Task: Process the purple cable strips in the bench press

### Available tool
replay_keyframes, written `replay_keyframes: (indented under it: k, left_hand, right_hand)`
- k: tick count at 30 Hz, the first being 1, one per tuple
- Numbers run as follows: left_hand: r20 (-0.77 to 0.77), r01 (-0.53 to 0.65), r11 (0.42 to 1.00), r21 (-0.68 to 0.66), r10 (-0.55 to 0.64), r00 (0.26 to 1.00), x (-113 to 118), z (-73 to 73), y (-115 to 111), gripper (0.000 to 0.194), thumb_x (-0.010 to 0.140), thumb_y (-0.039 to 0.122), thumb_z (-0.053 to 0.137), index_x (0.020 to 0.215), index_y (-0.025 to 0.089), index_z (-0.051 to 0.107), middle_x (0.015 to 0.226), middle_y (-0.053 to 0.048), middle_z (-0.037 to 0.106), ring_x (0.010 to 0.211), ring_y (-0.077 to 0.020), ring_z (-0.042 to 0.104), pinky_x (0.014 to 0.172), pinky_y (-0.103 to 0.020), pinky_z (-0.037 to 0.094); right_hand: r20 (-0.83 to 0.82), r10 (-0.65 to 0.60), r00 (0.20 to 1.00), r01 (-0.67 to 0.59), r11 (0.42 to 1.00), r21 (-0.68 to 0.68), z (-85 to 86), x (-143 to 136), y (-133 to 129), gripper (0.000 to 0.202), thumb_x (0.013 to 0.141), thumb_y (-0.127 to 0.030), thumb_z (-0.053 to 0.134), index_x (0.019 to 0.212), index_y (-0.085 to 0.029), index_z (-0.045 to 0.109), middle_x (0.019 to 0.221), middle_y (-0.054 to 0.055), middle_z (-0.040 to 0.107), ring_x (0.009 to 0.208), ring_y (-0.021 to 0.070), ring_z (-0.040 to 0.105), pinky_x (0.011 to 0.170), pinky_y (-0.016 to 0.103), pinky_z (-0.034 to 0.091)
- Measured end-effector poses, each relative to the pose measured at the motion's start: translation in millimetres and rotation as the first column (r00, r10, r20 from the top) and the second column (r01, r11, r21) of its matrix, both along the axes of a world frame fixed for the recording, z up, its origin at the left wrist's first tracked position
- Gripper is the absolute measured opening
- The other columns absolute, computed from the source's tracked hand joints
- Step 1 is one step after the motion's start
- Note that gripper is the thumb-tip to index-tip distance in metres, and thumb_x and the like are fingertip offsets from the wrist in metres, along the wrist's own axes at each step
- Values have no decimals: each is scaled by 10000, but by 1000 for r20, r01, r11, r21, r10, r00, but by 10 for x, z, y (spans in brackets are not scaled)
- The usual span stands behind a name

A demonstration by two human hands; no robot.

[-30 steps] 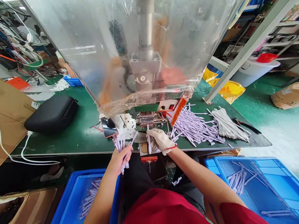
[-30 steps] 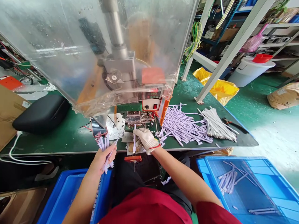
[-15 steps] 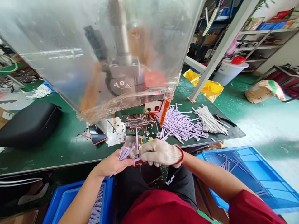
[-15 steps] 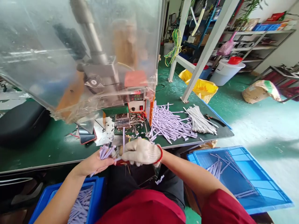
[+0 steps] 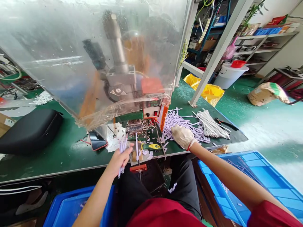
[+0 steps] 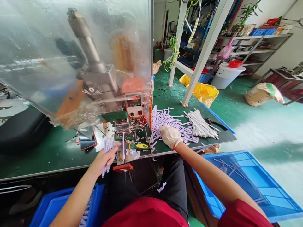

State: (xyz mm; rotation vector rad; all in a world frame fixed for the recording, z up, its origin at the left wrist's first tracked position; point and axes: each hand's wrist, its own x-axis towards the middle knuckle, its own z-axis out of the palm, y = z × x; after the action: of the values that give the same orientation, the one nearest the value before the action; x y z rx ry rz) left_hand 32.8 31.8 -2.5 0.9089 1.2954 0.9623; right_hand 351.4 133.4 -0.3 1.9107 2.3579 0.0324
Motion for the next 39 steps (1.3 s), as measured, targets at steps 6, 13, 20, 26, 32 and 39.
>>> replay_keyframes:
  k: [6,13,20,26,32,39]
  left_hand:
    - [-215,-19,998,54,30,976,263,-22,213,365,773,516,701,756,156,643,314,97,375,290,-79,301,367,-200,212]
    - [-46,-14,1000,27,15,999,-75,129,64,361,763,495,712,700,149,631,358,87,384,286,-50,300,346,-182,174]
    - [173,-146,989,-19,147,974,-287,234,-241,371,755,504,754,750,157,622,395,127,262,324,-40,282,345,-149,209]
    - [281,-184,981,-54,192,940,-346,130,-391,345,773,468,766,765,154,623,389,134,243,332,-34,248,350,-141,210]
    - [306,-216,972,-91,234,923,-438,23,-478,354,758,473,782,757,154,628,381,132,259,328,-25,246,351,-133,218]
    - [294,-213,968,-133,244,924,-452,-60,-466,355,754,473,777,747,157,617,388,133,259,312,-22,236,337,-137,187]
  right_hand:
    - [-554,-151,818,210,977,44,228,226,175,258,912,-334,467,941,-166,659,848,107,701,742,214,661,671,294,470]
    - [-971,-237,-23,41,970,-238,671,220,-204,283,826,-459,613,916,-195,569,823,62,647,578,125,565,513,240,477]
    - [-776,-630,-30,-461,698,-549,516,-589,-665,435,839,-518,646,1101,-171,653,850,69,723,395,66,502,349,183,406]
    - [-801,-595,65,-437,704,-559,162,-1323,-527,460,841,-598,591,805,-143,650,634,36,695,333,76,497,292,174,354]
    - [-796,-605,25,-332,746,-577,-6,-1587,-401,396,871,-506,558,735,-142,637,579,51,680,320,100,520,282,187,382]
    - [-756,-655,-13,-331,716,-614,11,-1630,-305,351,884,-429,555,698,-142,635,566,58,680,307,96,500,266,187,368]
